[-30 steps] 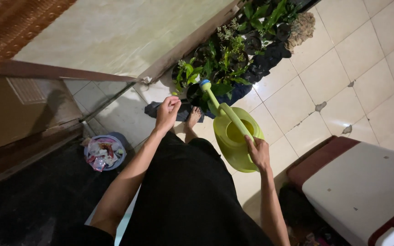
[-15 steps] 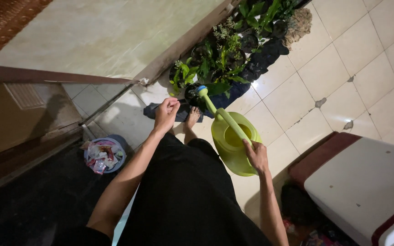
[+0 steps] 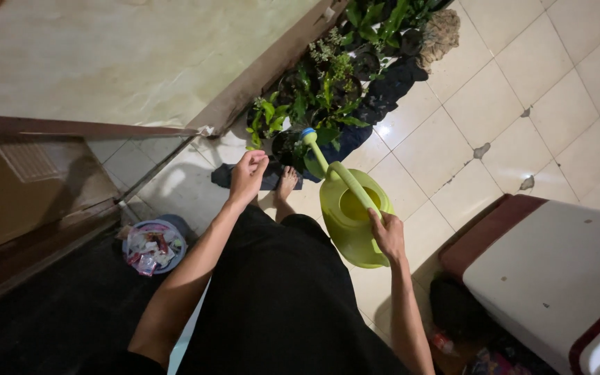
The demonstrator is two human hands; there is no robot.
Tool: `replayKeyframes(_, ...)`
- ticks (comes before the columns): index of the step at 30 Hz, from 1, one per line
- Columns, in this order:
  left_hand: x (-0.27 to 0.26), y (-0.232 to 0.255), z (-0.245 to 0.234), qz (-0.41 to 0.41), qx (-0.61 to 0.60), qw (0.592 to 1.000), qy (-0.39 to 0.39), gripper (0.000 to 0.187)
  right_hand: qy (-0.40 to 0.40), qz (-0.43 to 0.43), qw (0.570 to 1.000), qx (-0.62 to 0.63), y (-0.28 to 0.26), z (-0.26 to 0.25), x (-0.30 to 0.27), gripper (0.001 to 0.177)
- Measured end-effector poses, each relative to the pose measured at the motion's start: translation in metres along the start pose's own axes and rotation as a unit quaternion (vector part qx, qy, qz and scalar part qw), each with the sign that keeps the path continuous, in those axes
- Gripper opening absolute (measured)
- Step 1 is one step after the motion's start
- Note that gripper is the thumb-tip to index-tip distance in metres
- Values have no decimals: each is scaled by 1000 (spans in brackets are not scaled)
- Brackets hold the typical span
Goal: Filling a watering can from a bucket and watering a row of indoor potted plants.
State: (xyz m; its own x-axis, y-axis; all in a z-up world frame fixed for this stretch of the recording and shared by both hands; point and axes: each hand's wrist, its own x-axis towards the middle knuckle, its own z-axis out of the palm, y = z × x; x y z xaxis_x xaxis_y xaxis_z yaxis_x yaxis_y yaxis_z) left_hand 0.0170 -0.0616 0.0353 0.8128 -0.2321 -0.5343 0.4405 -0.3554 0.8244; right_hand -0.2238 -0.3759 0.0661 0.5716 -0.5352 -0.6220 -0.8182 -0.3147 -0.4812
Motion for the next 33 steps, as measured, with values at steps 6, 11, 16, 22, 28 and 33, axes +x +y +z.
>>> replayKeyframes(6, -5, 11, 17, -2, -3, 1000, -2, 39, 24, 13, 999, 41, -6, -13, 13, 53)
replayKeyframes(11, -4, 13, 24, 1, -35, 999, -4, 40, 49, 27, 997, 52, -12, -29, 26, 56)
replayKeyframes(16, 9, 14, 17, 23, -34, 999, -14, 39, 76, 30, 996, 35, -17, -43, 42, 59)
replayKeyframes(22, 27, 28, 14, 19, -43, 999, -26, 38, 87, 44, 994, 59, -33, -61, 55, 56)
replayKeyframes(28, 33, 52, 23, 44, -32, 998, -39, 38, 84, 21, 995, 49, -36, -75, 67, 56)
replayKeyframes(33, 39, 46, 45, 37, -11, 999, -17, 38, 72, 19, 994, 79, -21, -83, 85, 53)
